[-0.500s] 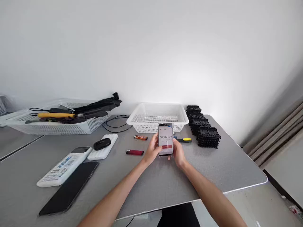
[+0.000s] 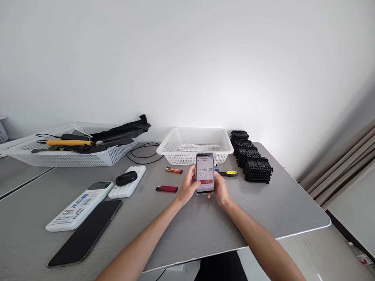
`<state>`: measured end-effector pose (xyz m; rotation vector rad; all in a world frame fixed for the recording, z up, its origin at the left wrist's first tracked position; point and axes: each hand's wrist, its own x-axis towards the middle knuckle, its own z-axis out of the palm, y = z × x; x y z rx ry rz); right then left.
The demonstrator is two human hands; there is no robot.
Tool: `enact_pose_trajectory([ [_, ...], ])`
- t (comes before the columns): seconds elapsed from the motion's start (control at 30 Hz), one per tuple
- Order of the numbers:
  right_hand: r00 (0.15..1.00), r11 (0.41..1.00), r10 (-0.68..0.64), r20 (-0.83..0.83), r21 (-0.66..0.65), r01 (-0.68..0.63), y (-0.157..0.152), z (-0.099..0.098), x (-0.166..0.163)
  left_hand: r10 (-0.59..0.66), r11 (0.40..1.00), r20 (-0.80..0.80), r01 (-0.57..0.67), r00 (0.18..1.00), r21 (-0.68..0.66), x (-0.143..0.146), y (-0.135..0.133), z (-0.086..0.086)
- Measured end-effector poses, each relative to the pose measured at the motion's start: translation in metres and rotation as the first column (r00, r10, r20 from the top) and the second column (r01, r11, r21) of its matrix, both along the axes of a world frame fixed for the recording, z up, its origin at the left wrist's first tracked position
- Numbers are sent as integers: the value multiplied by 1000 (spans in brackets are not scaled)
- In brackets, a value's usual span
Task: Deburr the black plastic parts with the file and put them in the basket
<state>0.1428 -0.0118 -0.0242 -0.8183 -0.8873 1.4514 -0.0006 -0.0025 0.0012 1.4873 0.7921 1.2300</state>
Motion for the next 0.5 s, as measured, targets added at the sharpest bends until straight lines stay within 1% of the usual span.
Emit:
enact_pose_trajectory([
  [0.23,999,999,34,-15,20,-34,2,-1,0,27,999,-35,-26,999,30,1,3,1],
  [0.33,998,998,42,-36,37,-41,1,1,-1,108,994,-117,-104,987,32,7,-3,7],
  [0.4,997,998,46,-56,49,-44,0,3,-2,218,976,-251,-218,943,28,14,-12,11],
  [0.47,996,997,37,-85,67,-32,-1,5,-5,335,937,-409,-344,849,54,20,-25,13],
  [0.5,994,997,31,-103,80,-23,-2,6,-6,381,917,-480,-388,790,90,22,-31,13],
])
